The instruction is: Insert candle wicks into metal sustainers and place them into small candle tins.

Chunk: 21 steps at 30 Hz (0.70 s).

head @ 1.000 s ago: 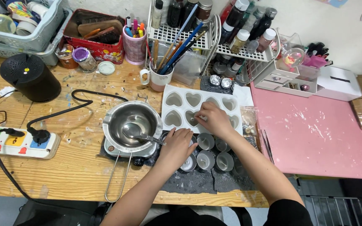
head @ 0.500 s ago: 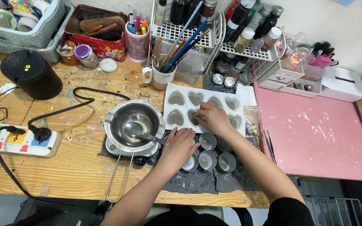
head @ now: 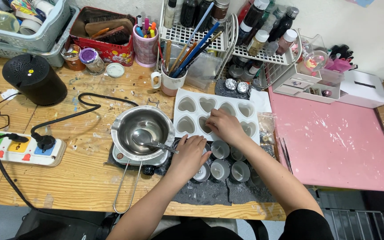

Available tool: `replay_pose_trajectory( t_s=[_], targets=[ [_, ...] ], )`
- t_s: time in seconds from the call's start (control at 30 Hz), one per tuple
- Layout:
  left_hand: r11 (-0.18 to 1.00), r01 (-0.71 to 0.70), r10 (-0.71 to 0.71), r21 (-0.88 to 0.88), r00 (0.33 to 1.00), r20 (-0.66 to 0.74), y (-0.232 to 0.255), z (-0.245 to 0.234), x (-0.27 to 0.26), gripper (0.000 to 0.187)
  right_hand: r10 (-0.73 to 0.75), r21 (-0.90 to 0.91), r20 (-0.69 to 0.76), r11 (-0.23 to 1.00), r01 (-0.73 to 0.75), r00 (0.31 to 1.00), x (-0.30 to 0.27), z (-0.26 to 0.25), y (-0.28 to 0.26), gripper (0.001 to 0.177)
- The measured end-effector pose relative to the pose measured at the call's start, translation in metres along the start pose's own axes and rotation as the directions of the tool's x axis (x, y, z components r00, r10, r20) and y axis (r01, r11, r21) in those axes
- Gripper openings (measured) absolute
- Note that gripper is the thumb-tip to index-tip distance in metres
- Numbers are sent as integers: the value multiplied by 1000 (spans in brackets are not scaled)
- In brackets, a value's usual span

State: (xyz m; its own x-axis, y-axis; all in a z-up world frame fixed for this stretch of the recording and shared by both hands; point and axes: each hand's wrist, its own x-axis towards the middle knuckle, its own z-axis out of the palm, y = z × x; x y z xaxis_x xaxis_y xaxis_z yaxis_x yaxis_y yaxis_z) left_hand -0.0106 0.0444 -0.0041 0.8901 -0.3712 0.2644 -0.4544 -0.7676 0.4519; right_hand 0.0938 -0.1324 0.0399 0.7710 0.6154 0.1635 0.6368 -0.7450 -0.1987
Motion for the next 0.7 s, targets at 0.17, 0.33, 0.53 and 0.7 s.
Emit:
replay_pose_trajectory(
  t_s=[0.17,0.33,0.53,0.7],
  targets=[
    [1000,11,-11,-8,1000,15,1,-3,0,51,4,11,5,1000,-4,1000,-1,1,0,10],
    [1000,13,-13,-10,1000,18,1,-4,0,51,66,54,30,996,-67,997,0,2,0,9],
    [1000,10,-10,4,1000,26,1,-6,0,50,97,25,70,995,-99,993,2,3,1,11],
    [1000,13,-12,-3,1000,5,1,-5,-1,50,66,12,33,998,-66,997,0,7,3,10]
  ],
)
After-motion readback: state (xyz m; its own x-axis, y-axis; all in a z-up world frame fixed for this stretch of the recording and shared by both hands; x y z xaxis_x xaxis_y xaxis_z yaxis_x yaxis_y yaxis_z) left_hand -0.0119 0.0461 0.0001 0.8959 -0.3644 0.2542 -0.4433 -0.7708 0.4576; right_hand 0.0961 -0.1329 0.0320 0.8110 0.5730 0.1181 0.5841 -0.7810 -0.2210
